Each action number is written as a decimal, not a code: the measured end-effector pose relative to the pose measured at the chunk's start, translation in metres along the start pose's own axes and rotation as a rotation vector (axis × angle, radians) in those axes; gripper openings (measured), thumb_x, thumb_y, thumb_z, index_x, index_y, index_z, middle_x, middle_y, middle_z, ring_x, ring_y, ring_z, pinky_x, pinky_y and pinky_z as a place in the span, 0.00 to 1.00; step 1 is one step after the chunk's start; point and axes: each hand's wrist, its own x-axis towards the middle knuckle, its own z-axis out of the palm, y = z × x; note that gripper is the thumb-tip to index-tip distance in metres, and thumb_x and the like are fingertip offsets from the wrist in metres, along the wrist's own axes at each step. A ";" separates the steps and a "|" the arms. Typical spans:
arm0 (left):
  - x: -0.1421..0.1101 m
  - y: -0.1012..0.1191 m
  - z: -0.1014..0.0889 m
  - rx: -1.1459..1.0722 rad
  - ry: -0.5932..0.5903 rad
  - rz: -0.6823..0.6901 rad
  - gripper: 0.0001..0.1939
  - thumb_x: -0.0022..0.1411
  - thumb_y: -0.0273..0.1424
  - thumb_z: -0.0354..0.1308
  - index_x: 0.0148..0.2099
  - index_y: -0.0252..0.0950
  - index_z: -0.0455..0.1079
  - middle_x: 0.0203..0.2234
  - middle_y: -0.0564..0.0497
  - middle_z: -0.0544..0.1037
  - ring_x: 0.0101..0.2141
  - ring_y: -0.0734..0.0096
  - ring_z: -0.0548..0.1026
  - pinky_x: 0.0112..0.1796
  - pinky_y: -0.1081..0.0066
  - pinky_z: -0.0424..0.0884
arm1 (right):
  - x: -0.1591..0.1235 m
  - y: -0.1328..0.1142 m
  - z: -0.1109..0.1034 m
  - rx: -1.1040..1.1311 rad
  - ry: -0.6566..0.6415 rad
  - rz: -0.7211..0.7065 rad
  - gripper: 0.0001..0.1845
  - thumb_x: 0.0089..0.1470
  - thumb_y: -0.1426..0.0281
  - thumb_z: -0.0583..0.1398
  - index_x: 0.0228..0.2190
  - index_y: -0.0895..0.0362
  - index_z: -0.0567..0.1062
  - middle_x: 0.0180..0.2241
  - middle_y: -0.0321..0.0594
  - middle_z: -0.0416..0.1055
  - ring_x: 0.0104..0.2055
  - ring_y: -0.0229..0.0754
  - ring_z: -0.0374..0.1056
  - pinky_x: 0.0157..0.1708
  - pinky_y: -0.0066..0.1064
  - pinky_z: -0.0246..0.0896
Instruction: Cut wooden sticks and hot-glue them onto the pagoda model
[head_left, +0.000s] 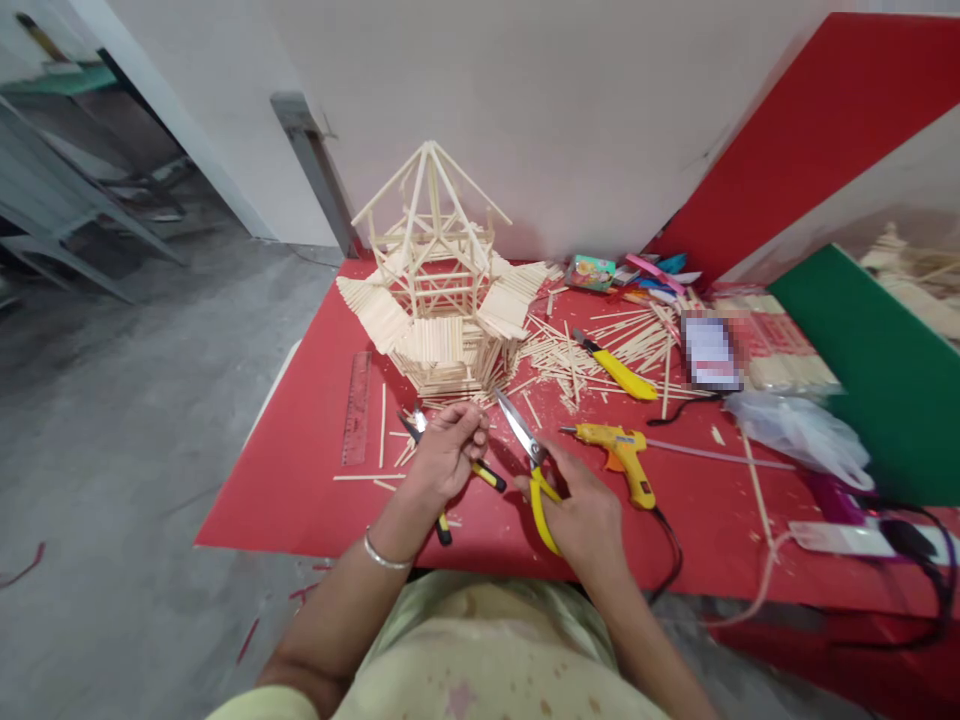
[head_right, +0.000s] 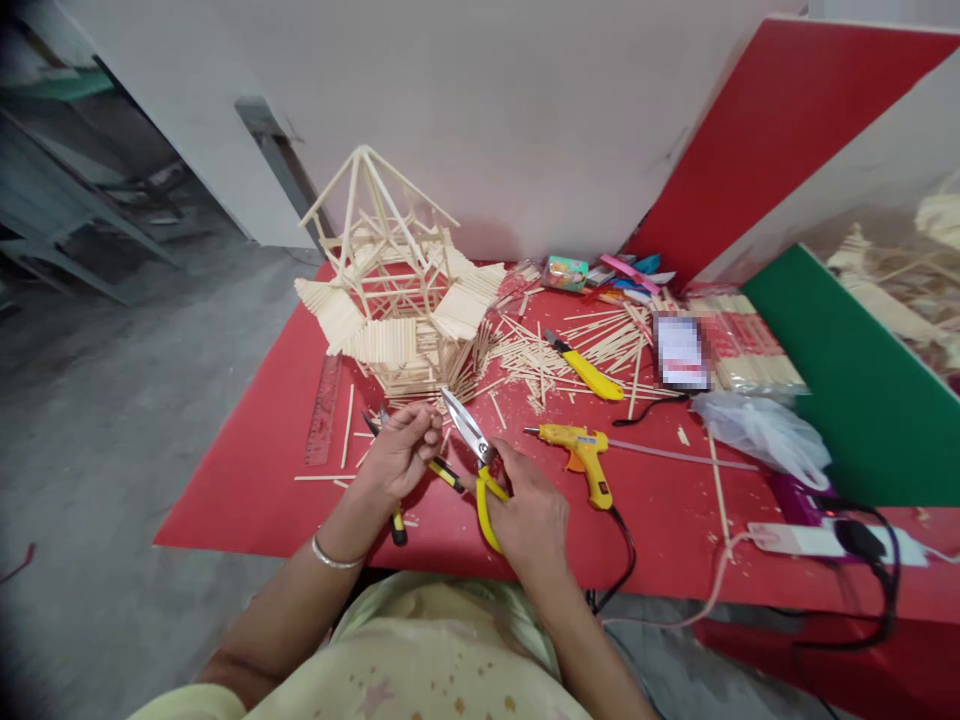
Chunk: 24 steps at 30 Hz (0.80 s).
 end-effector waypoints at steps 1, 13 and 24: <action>0.000 0.000 0.000 0.009 0.007 -0.012 0.17 0.44 0.31 0.76 0.34 0.31 0.73 0.24 0.53 0.75 0.21 0.83 0.70 0.17 0.85 0.61 | 0.001 -0.001 0.000 0.018 -0.014 0.014 0.23 0.57 0.61 0.60 0.53 0.53 0.72 0.44 0.42 0.78 0.39 0.42 0.74 0.38 0.31 0.66; 0.000 -0.002 -0.002 0.028 -0.012 0.003 0.16 0.44 0.32 0.76 0.32 0.32 0.74 0.20 0.54 0.76 0.20 0.79 0.74 0.17 0.85 0.65 | 0.001 -0.001 0.005 -0.055 -0.012 -0.091 0.29 0.55 0.58 0.61 0.57 0.52 0.68 0.49 0.44 0.74 0.46 0.47 0.72 0.41 0.34 0.66; -0.002 -0.005 0.001 0.225 0.009 0.073 0.17 0.46 0.37 0.73 0.32 0.32 0.73 0.17 0.53 0.76 0.15 0.81 0.69 0.17 0.82 0.63 | 0.004 -0.001 0.010 -0.272 0.061 -0.160 0.27 0.57 0.57 0.60 0.56 0.52 0.70 0.41 0.43 0.74 0.40 0.45 0.70 0.35 0.32 0.60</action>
